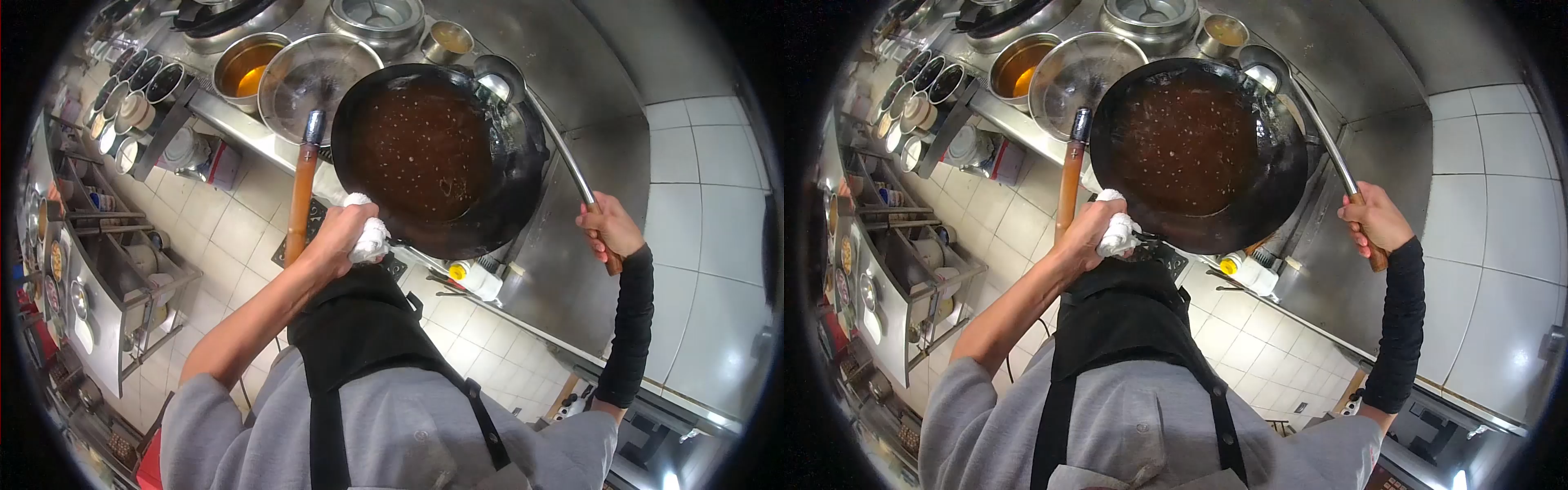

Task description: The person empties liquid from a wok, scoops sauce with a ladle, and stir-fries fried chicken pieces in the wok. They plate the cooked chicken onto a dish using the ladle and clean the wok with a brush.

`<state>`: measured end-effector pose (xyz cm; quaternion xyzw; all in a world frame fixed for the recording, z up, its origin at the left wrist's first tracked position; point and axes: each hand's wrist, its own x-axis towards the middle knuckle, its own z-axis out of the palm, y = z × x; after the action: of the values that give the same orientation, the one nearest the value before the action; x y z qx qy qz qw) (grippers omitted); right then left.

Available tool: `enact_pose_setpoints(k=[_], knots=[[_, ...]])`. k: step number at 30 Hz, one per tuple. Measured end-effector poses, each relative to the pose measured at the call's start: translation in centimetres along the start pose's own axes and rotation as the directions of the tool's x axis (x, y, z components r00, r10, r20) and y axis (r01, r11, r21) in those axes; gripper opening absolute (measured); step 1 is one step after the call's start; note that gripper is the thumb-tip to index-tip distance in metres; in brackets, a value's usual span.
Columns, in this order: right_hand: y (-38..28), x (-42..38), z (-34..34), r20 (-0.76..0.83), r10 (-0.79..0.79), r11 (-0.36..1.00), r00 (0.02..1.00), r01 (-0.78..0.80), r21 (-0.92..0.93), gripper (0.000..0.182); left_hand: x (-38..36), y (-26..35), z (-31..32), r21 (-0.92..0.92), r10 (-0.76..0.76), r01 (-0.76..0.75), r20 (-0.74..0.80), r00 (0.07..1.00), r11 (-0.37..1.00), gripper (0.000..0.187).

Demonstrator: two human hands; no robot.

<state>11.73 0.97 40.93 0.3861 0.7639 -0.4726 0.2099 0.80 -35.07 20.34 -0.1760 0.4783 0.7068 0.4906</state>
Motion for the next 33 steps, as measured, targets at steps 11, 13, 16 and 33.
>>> enact_pose_setpoints(k=[11, 13, 16, 33], knots=[[-5.5, -2.2, 5.3, -0.032, 0.041, 0.998, 0.999, -0.043, -0.042, 0.016, -2.1, 2.7, -5.3, -0.093, -0.010, 0.013, 0.036, 0.999, 0.996, 0.017], [-6.2, -2.4, 5.7, -0.042, 0.046, 0.997, 0.998, -0.049, -0.055, 0.016, -2.1, 2.9, -5.8, -0.097, -0.027, 0.031, 0.046, 0.999, 0.995, 0.013], [-6.8, -2.7, 6.3, -0.048, 0.046, 0.997, 0.998, -0.049, -0.061, 0.016, -2.1, 3.0, -6.4, -0.074, -0.045, 0.050, 0.064, 0.997, 0.996, 0.010], [-9.2, -3.3, 7.7, -0.078, 0.066, 0.993, 0.995, -0.073, -0.092, 0.016, -2.3, 3.6, -7.6, -0.117, -0.050, 0.061, 0.095, 0.994, 0.991, 0.014]])
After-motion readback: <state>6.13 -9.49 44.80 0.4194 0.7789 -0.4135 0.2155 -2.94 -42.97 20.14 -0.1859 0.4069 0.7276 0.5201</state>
